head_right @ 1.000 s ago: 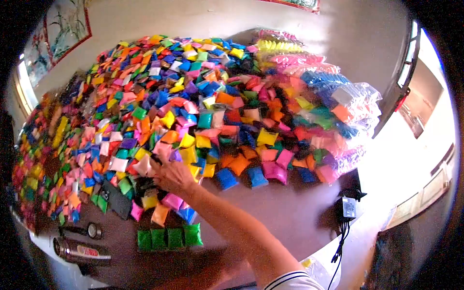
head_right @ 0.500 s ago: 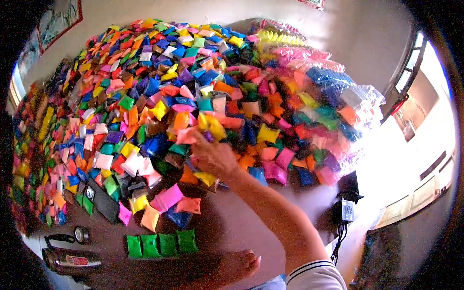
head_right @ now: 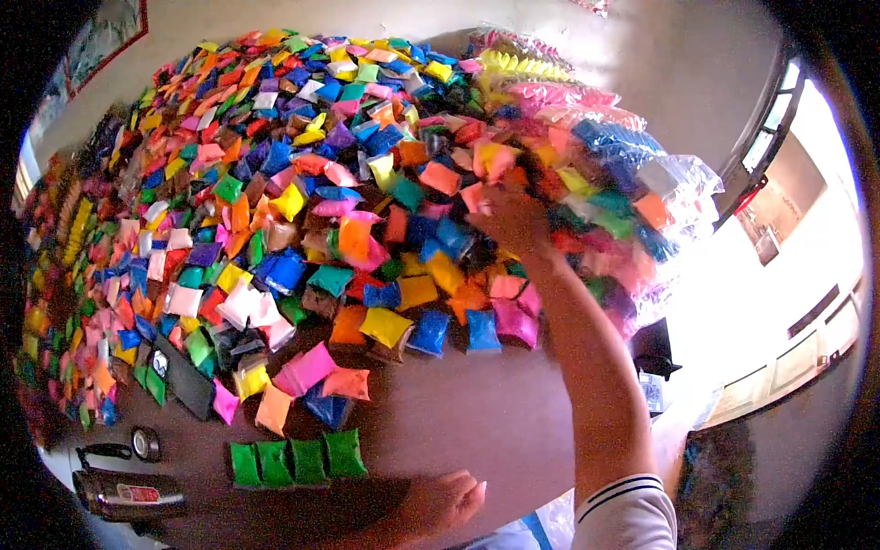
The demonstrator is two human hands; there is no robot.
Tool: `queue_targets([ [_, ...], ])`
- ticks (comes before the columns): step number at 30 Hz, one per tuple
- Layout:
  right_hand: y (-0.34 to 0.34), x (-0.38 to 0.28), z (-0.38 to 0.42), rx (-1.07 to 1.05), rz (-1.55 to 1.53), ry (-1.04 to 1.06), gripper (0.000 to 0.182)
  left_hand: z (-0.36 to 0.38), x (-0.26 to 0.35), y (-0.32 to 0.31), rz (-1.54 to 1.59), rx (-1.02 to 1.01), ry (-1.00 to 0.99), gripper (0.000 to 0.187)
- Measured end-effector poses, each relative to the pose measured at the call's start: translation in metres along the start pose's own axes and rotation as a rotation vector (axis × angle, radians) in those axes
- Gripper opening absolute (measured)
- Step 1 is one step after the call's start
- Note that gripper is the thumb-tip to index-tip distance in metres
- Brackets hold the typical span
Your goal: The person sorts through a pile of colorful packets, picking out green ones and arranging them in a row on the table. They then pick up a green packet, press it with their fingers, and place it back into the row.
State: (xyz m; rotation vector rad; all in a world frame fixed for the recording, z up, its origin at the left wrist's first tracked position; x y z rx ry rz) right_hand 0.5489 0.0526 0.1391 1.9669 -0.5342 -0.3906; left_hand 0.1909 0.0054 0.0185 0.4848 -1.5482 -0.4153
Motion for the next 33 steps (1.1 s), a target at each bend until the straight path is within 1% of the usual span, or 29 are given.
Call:
queue_targets([
  [1,0.011,0.007,0.005,0.001,0.010,0.001,0.039,-0.002,0.001,0.002,0.080,0.015,-0.015,0.022],
  [3,0.038,0.010,0.022,0.232,-0.042,0.016,0.034,-0.002,0.004,0.008,0.049,0.008,-0.033,0.024],
  [4,0.042,0.006,0.029,0.230,-0.037,0.013,0.034,-0.002,0.005,0.009,0.014,0.001,-0.041,0.026],
  [5,0.044,0.000,0.037,0.255,-0.157,0.041,0.029,-0.002,0.005,0.005,0.018,-0.001,-0.043,0.026],
  [6,0.047,-0.014,0.045,0.277,-0.282,0.069,0.024,-0.001,0.000,-0.002,-0.001,-0.025,-0.005,0.024],
  [7,0.055,-0.050,0.055,0.321,-0.338,0.160,0.015,0.001,-0.004,-0.008,-0.018,-0.047,0.040,0.021],
  [8,0.050,-0.080,0.061,0.232,-0.423,0.169,0.013,0.003,0.002,-0.001,-0.012,-0.047,0.061,0.021],
  [9,0.038,-0.108,0.074,0.253,-0.427,0.282,0.012,0.002,0.012,0.016,0.017,-0.048,0.059,0.021],
  [10,0.035,-0.146,0.082,0.273,-0.401,0.480,0.010,0.003,0.017,0.025,0.043,-0.046,0.055,0.022],
  [11,0.013,-0.172,0.097,0.039,-0.519,0.369,0.028,0.006,0.011,0.020,0.038,-0.046,0.069,0.022],
  [12,0.014,-0.207,0.104,0.035,-0.536,0.551,0.034,0.005,0.005,0.009,-0.048,-0.041,0.035,0.024],
  [13,0.000,-0.236,0.110,0.136,-0.502,0.760,0.034,0.005,0.000,-0.001,-0.133,-0.038,0.002,0.026],
  [14,-0.020,-0.258,0.116,0.042,-0.427,0.809,0.036,0.004,-0.004,-0.006,-0.135,-0.034,0.005,0.026],
  [15,-0.024,-0.276,0.117,-0.001,-0.512,0.864,0.037,0.004,-0.005,-0.007,-0.102,0.036,-0.031,0.028],
  [16,-0.025,-0.286,0.114,-0.001,-0.512,0.866,0.037,0.004,-0.007,-0.008,-0.068,0.106,-0.068,0.030],
  [17,-0.029,-0.294,0.112,-0.096,-0.512,0.875,0.040,0.004,-0.013,-0.016,-0.067,0.106,-0.068,0.030],
  [18,-0.034,-0.300,0.111,-0.191,-0.509,0.883,0.044,0.001,-0.017,-0.020,-0.012,0.072,-0.031,0.031],
  [19,-0.048,-0.299,0.109,-0.226,-0.471,0.869,0.050,-0.001,-0.020,-0.023,0.042,0.036,0.003,0.032],
  [20,-0.057,-0.290,0.106,-0.223,-0.464,0.868,0.050,-0.002,-0.022,-0.022,0.041,0.036,-0.004,0.032],
  [22,-0.078,-0.267,0.096,-0.217,-0.408,0.881,0.046,-0.004,-0.008,-0.009,-0.165,-0.158,-0.014,0.034],
  [23,-0.094,-0.250,0.087,-0.134,-0.405,0.834,0.039,-0.003,-0.005,-0.008,-0.166,-0.162,-0.016,0.034],
  [24,-0.080,-0.235,0.074,-0.068,-0.440,0.816,0.034,-0.003,-0.004,-0.005,-0.150,-0.124,-0.006,0.033],
  [26,-0.076,-0.210,0.065,-0.093,-0.460,0.701,0.027,-0.002,-0.005,-0.007,-0.136,-0.088,0.000,0.033],
  [27,-0.071,-0.205,0.066,-0.091,-0.455,0.700,0.027,-0.002,-0.007,-0.009,-0.150,-0.102,-0.007,0.033],
  [29,-0.057,-0.196,0.068,0.008,-0.529,0.656,0.022,-0.003,-0.011,-0.009,-0.163,-0.113,-0.014,0.032],
  [30,-0.055,-0.187,0.066,0.007,-0.528,0.664,0.022,-0.005,-0.009,0.002,-0.062,-0.096,-0.074,0.031],
  [31,-0.048,-0.168,0.059,0.150,-0.579,0.548,0.020,-0.005,-0.006,0.009,0.038,-0.081,-0.130,0.030],
  [32,-0.043,-0.150,0.054,0.294,-0.628,0.424,0.019,-0.003,-0.006,0.004,0.036,-0.079,-0.126,0.030],
  [33,-0.041,-0.137,0.044,0.316,-0.579,0.294,0.016,0.001,-0.007,-0.003,-0.006,-0.035,-0.074,0.030],
])
Point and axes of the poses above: each hand's wrist, its own z-axis away from the middle knuckle, its own y-axis out of the back of the hand, x = y × z, the point moved 5 cm from there along -z, towards the middle knuckle, and after that the axes turned 12 degrees about y, right-handed, at the moved point
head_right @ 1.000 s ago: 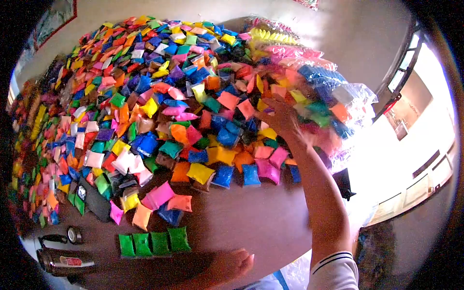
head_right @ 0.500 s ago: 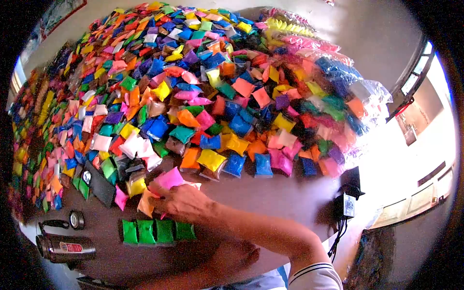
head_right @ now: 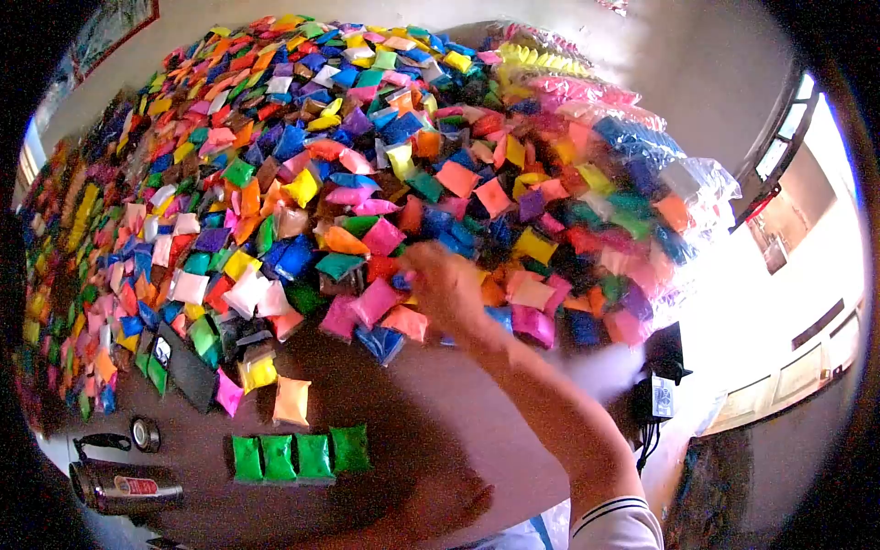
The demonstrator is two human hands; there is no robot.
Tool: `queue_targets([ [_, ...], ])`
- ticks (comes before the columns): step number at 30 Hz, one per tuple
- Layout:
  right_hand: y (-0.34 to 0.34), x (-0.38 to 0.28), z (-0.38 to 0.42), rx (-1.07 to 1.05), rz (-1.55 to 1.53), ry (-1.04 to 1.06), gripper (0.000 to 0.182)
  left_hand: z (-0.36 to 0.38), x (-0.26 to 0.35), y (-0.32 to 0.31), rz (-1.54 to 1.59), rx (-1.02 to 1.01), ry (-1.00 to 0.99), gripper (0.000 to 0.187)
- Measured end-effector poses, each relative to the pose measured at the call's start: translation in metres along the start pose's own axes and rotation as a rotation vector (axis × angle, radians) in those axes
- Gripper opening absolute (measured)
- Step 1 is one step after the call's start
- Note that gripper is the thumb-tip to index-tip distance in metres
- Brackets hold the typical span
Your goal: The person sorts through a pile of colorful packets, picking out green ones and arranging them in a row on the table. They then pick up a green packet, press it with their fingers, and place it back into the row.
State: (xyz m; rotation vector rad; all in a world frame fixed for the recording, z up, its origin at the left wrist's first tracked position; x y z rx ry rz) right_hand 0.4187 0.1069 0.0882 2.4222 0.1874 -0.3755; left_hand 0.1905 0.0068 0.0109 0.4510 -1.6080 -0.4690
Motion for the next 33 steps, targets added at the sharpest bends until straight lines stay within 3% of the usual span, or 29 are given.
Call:
queue_targets([
  [2,0.008,0.019,-0.014,0.050,0.074,-0.113,0.014,0.002,-0.001,-0.008,-0.046,0.037,0.053,0.029],
  [5,-0.003,0.049,-0.023,-0.117,0.172,-0.252,0.020,0.000,-0.004,-0.011,-0.019,-0.042,0.096,0.030],
  [7,-0.028,0.060,-0.023,-0.385,0.133,-0.228,0.027,0.000,0.006,0.002,-0.078,0.058,0.017,0.024],
  [8,-0.031,0.066,-0.025,-0.386,0.130,-0.227,0.027,0.000,0.002,-0.001,-0.078,0.059,0.019,0.024],
  [10,-0.036,0.073,-0.026,-0.552,0.157,-0.380,0.032,0.002,0.005,-0.005,-0.158,0.070,-0.108,0.022],
  [11,-0.033,0.073,-0.027,-0.551,0.158,-0.383,0.032,0.003,0.005,-0.007,-0.157,0.068,-0.110,0.022],
  [13,-0.026,0.073,-0.029,-0.504,0.072,-0.361,0.030,-0.001,0.006,0.001,-0.051,-0.020,0.103,0.023],
  [17,0.006,0.065,-0.020,-0.382,0.015,-0.291,0.031,0.000,-0.009,-0.014,-0.018,-0.086,0.083,0.029],
  [20,0.040,0.054,0.005,-0.204,-0.421,-0.719,0.014,-0.001,-0.007,-0.007,0.182,0.022,0.127,0.029],
  [21,0.051,0.042,0.016,-0.193,-0.412,-0.726,0.014,-0.001,-0.003,0.007,0.241,0.053,0.168,0.030],
  [23,0.067,0.017,0.040,-0.035,-0.762,-0.756,0.019,-0.005,0.003,0.024,0.299,0.071,0.207,0.031],
  [25,0.081,-0.008,0.067,-0.009,-0.780,-0.789,0.027,-0.007,-0.003,0.022,0.417,-0.115,0.451,0.041],
  [27,0.085,-0.029,0.105,0.113,-0.915,-0.964,0.027,-0.004,-0.015,0.014,0.409,-0.087,0.395,0.040],
  [30,0.090,-0.065,0.142,-0.027,-0.967,-0.843,0.026,-0.003,-0.018,0.010,0.785,-0.086,0.581,0.040],
  [33,0.080,-0.089,0.177,-0.017,-1.108,-0.868,0.024,-0.003,-0.021,0.014,0.853,0.025,0.465,0.040],
])
Point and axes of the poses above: each hand's wrist, its own z-axis away from the middle knuckle, its own y-axis out of the back of the hand, x = y × z, the point moved 5 cm from there along -z, towards the middle knuckle, and after that the axes turned 12 degrees about y, right-handed, at the moved point
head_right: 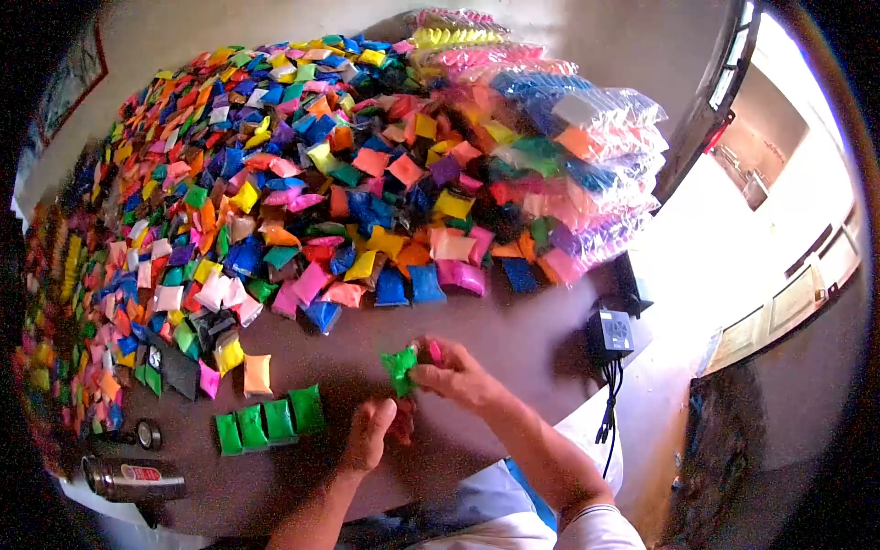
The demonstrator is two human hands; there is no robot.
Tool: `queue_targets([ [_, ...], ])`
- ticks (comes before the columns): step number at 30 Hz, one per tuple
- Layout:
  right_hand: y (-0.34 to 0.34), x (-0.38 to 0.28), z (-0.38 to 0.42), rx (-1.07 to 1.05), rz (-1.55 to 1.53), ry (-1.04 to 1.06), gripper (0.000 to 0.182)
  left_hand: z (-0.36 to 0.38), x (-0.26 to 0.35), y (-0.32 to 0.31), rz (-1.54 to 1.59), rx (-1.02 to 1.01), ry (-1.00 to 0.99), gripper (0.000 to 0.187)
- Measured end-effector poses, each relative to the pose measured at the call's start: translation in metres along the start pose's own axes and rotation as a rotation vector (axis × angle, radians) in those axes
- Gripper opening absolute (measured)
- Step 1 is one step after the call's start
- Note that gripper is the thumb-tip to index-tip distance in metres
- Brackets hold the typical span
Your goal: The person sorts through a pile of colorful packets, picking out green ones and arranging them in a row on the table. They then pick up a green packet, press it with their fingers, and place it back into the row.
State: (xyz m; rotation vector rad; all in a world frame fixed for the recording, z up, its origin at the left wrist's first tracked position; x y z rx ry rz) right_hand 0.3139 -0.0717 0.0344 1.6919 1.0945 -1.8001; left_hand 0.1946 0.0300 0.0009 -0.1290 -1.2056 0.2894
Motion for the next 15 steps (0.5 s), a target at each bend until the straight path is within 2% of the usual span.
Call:
queue_targets([
  [2,-0.008,0.005,0.015,0.057,-0.096,-0.029,0.025,0.004,-0.004,-0.001,-0.055,0.050,-0.004,0.040],
  [4,-0.012,0.005,0.022,0.076,-0.166,-0.017,0.023,0.007,0.003,-0.003,-0.154,0.111,-0.150,0.027],
  [5,-0.015,0.004,0.024,0.075,-0.170,-0.013,0.023,0.007,0.005,-0.004,-0.159,0.113,-0.151,0.027],
  [7,-0.020,0.003,0.028,0.131,-0.143,0.007,0.017,0.008,0.007,-0.004,-0.245,0.179,-0.118,0.041],
  [8,-0.023,0.007,0.029,0.130,-0.151,0.008,0.017,0.009,0.009,-0.004,-0.251,0.182,-0.115,0.041],
  [10,-0.023,0.017,0.030,0.151,0.030,0.071,0.014,0.013,0.016,-0.006,-0.337,0.198,-0.173,0.040],
  [13,-0.026,0.025,0.032,0.150,0.006,0.171,0.015,0.018,0.024,-0.008,-0.359,0.201,-0.175,0.042],
  [15,-0.031,0.014,0.037,0.146,0.005,0.151,0.016,0.017,0.019,-0.003,-0.379,0.218,-0.181,0.038],
])
Point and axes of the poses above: each hand's wrist, its own z-axis away from the middle knuckle, its own y-axis out of the back of the hand, x = y × z, the point moved 5 cm from there along -z, towards the middle knuckle, and after that the axes turned 12 degrees about y, right-handed, at the moved point
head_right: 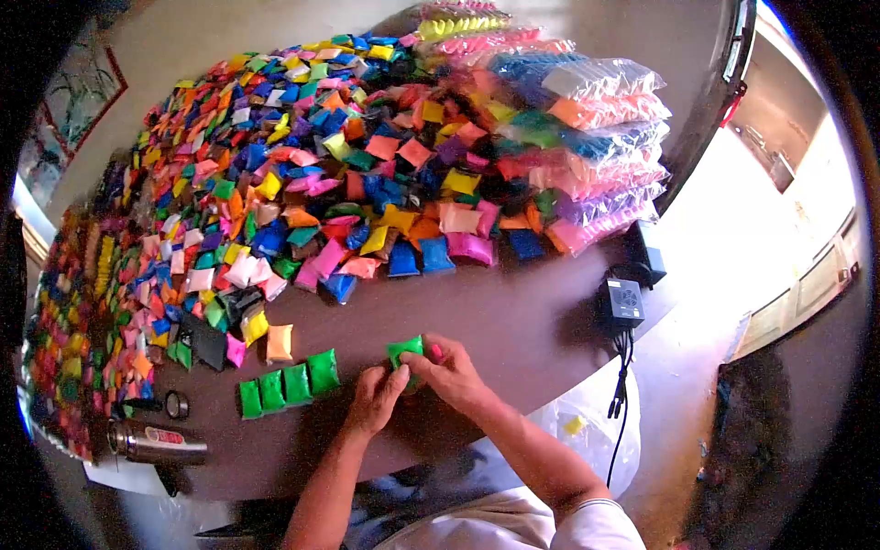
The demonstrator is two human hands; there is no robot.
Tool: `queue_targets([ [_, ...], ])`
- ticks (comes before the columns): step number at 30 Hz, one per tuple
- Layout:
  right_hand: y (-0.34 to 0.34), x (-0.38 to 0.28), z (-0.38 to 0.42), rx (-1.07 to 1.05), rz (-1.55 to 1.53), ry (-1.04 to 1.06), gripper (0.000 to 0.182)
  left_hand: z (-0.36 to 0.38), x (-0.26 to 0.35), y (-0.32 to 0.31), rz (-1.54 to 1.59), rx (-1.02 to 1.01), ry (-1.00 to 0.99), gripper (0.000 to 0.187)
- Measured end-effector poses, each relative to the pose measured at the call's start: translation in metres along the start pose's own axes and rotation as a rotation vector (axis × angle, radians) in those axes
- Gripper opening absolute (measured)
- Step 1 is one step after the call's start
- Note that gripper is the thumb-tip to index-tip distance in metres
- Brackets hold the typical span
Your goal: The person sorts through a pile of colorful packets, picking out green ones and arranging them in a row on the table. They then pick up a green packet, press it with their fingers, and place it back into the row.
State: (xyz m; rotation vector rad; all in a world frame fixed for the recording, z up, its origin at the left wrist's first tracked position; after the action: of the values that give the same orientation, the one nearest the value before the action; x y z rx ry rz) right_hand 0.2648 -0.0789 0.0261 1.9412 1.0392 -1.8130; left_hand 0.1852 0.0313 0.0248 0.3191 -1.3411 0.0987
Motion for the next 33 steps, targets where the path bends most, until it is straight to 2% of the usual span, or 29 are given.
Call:
queue_targets([
  [2,0.001,0.002,0.002,-0.013,-0.001,-0.021,0.017,0.004,-0.005,-0.001,-0.020,0.025,-0.005,0.034],
  [4,0.023,0.005,0.004,0.247,0.306,0.202,0.020,0.011,-0.002,-0.001,-0.173,0.271,-0.025,0.036],
  [5,0.032,-0.004,0.003,0.329,0.249,0.345,0.024,0.011,-0.006,0.001,-0.180,0.281,-0.022,0.036],
  [6,0.036,-0.027,0.000,0.413,0.191,0.487,0.029,0.007,-0.016,-0.002,0.065,0.148,0.045,0.036],
  [7,0.028,-0.059,0.002,0.467,0.094,0.500,0.030,0.005,-0.023,-0.007,0.311,0.013,0.114,0.036],
  [8,0.017,-0.098,0.014,0.529,-0.003,0.505,0.032,0.008,-0.013,-0.007,0.340,0.025,0.096,0.033],
  [10,-0.006,-0.160,0.035,0.342,-0.345,0.645,0.027,0.007,-0.019,-0.009,0.328,0.049,0.120,0.033],
  [11,-0.015,-0.188,0.048,0.185,-0.418,0.718,0.026,0.007,-0.021,-0.009,0.320,0.074,0.134,0.033],
  [13,-0.032,-0.237,0.070,-0.132,-0.438,0.803,0.025,0.009,-0.021,-0.012,0.262,0.118,0.152,0.034],
  [15,-0.045,-0.269,0.085,-0.281,-0.378,0.815,0.025,0.012,-0.022,-0.013,0.145,0.185,0.108,0.035],
  [19,-0.046,-0.289,0.098,-0.296,-0.291,0.816,0.025,0.029,-0.023,-0.025,0.330,0.219,0.082,0.033],
  [21,-0.042,-0.286,0.105,-0.302,-0.256,0.834,0.025,0.042,-0.042,-0.016,0.291,0.278,0.174,0.031],
  [24,-0.042,-0.288,0.110,-0.304,-0.213,0.848,0.027,0.060,-0.034,-0.015,0.287,0.278,0.098,0.029],
  [27,-0.046,-0.289,0.113,-0.306,-0.163,0.846,0.030,0.064,-0.041,-0.016,0.386,0.275,0.144,0.031],
  [31,-0.051,-0.300,0.115,-0.348,-0.161,0.867,0.034,0.067,-0.031,-0.016,0.339,0.301,0.191,0.035],
  [33,-0.054,-0.302,0.116,-0.363,-0.160,0.870,0.036,0.064,-0.030,-0.018,0.337,0.273,0.125,0.035],
])
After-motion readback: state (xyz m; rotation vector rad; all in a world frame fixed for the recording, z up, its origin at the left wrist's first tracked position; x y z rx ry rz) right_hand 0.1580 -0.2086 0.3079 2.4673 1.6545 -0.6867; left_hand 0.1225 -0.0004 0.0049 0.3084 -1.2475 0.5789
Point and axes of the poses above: each hand's wrist, its own z-axis away from the middle knuckle, its own y-axis out of the back of the hand, x = y × z, the point moved 5 cm from there along -z, towards the middle knuckle, and after that the axes turned 12 degrees about y, right-handed, at the moved point
